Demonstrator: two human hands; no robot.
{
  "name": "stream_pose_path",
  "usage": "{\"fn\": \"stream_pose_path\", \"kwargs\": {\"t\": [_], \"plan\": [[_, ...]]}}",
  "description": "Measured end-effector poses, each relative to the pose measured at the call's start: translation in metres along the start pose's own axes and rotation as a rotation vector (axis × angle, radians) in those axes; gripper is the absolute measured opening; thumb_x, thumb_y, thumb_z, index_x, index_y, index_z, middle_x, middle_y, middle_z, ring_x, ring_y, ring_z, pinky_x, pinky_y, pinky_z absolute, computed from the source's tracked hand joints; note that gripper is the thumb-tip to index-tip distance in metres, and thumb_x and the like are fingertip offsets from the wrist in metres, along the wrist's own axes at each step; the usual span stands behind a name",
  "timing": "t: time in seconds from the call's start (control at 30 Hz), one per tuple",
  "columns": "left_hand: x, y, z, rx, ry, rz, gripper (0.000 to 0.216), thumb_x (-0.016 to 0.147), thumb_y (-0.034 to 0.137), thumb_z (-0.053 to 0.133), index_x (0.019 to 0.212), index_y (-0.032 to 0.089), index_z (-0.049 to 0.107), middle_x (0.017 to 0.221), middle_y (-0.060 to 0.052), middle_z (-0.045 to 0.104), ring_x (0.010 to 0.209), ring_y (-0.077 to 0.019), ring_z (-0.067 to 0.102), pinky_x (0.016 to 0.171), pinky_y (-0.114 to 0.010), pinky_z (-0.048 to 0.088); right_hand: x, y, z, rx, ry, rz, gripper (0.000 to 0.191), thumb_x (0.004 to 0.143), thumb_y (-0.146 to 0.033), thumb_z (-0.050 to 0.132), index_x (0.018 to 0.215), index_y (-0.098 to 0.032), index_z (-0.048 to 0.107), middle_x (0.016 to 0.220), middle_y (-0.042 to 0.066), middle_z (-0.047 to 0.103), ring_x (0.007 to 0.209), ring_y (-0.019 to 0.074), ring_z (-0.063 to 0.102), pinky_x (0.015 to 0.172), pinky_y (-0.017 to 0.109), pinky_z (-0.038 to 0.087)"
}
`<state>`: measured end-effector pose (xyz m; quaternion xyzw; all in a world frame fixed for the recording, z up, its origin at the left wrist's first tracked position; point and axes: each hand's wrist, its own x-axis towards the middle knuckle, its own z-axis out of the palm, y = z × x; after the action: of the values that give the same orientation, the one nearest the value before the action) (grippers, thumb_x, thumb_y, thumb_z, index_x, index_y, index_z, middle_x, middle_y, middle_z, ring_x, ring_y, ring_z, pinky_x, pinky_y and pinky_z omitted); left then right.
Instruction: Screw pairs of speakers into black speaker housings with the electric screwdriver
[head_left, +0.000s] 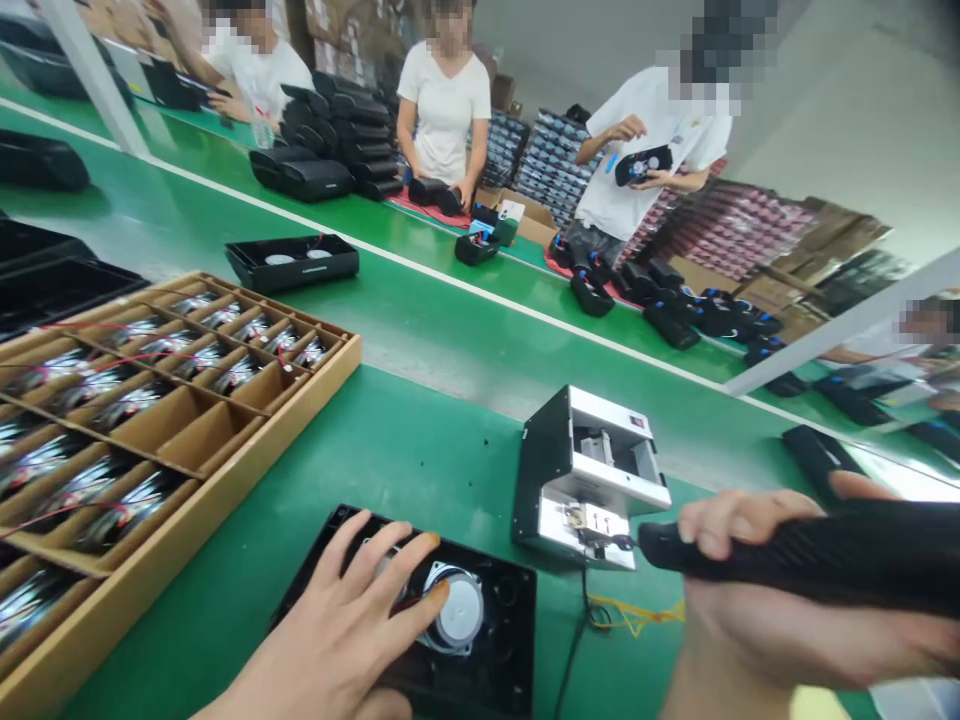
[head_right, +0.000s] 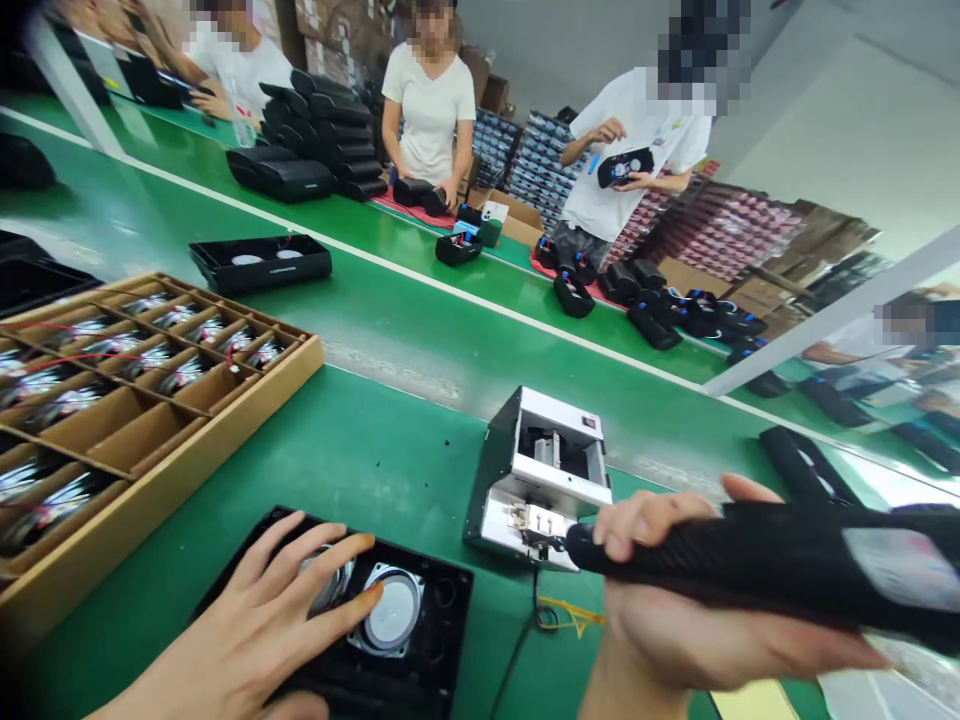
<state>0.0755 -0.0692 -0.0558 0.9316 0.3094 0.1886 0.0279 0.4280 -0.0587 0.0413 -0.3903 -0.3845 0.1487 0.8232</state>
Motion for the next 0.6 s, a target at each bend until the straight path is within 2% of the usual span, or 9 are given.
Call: {"fn": "stream_pose_path", "kwargs": {"t": [0.07, 0.17, 0.27, 0.37, 0.43, 0.53, 0.6], "plan": [[-0.005, 0.002, -0.001, 0.057, -0.002, -0.014, 0.082, 0.067, 0.037, 0.094, 0.142, 0.036, 0.061, 0.169, -0.009, 0.041, 0.150, -0.0427, 0.037, 0.128, -0.067, 0.007, -0.002, 0.006, 0.016, -0.109, -0.079, -0.097, 0.087, 0.073, -0.101, 0.037, 0.106, -0.026, 0.065, 0.046, -0.007, 0.053, 0.026, 0.0169, 0.037, 0.025, 0.030, 0.033], [-0.005, 0.004, -0.002, 0.053, -0.059, -0.017, 0.090, 0.065, 0.033, 0.093, 0.147, 0.039, 0.057, 0.175, -0.008, 0.032, 0.154, -0.0471, 0.032, 0.126, -0.070, 0.012, -0.005, 0.012, 0.022, -0.147, -0.111, -0.094, 0.090, 0.073, -0.104, 0.032, 0.104, -0.025, 0.064, 0.046, -0.006, 0.054, 0.025, 0.0177, 0.039, 0.024, 0.031, 0.034], [0.000, 0.000, -0.001, -0.007, -0.117, -0.086, 0.089, 0.064, 0.034, 0.094, 0.145, 0.044, 0.060, 0.171, -0.006, 0.040, 0.151, -0.0465, 0.039, 0.124, -0.071, 0.019, -0.007, 0.014, 0.020, -0.145, -0.102, -0.058, 0.091, 0.071, -0.105, 0.032, 0.102, -0.026, 0.063, 0.046, -0.007, 0.054, 0.025, 0.0174, 0.038, 0.024, 0.030, 0.033], [0.004, -0.008, 0.000, -0.085, -0.125, -0.081, 0.068, 0.073, 0.056, 0.089, 0.137, 0.048, 0.065, 0.164, -0.007, 0.050, 0.142, -0.0442, 0.048, 0.120, -0.073, 0.020, -0.009, 0.014, 0.021, -0.134, -0.088, 0.001, 0.088, 0.069, -0.105, 0.038, 0.101, -0.027, 0.062, 0.048, -0.007, 0.054, 0.028, 0.0169, 0.038, 0.027, 0.030, 0.033], [0.004, -0.013, 0.000, -0.114, -0.117, -0.037, 0.058, 0.081, 0.064, 0.080, 0.135, 0.047, 0.067, 0.162, -0.008, 0.051, 0.139, -0.0429, 0.050, 0.119, -0.072, 0.019, -0.010, 0.015, 0.022, -0.120, -0.079, 0.026, 0.087, 0.068, -0.104, 0.041, 0.101, -0.026, 0.063, 0.049, -0.006, 0.055, 0.029, 0.0165, 0.039, 0.028, 0.030, 0.034], [0.004, -0.013, -0.005, -0.124, -0.106, -0.027, 0.050, 0.088, 0.060, 0.075, 0.135, 0.046, 0.066, 0.160, -0.008, 0.052, 0.138, -0.0413, 0.050, 0.119, -0.071, 0.019, -0.013, 0.015, 0.017, -0.086, -0.087, 0.021, 0.090, 0.068, -0.105, 0.039, 0.104, -0.026, 0.065, 0.050, -0.006, 0.056, 0.029, 0.0160, 0.039, 0.027, 0.029, 0.032], [0.004, -0.008, -0.009, -0.125, -0.124, -0.019, 0.048, 0.093, 0.058, 0.072, 0.138, 0.044, 0.063, 0.161, -0.009, 0.051, 0.139, -0.0426, 0.049, 0.118, -0.073, 0.019, -0.015, 0.014, 0.004, -0.028, -0.115, 0.076, 0.093, 0.066, -0.105, 0.044, 0.111, -0.027, 0.067, 0.050, -0.006, 0.056, 0.030, 0.0158, 0.040, 0.029, 0.029, 0.034]]}}
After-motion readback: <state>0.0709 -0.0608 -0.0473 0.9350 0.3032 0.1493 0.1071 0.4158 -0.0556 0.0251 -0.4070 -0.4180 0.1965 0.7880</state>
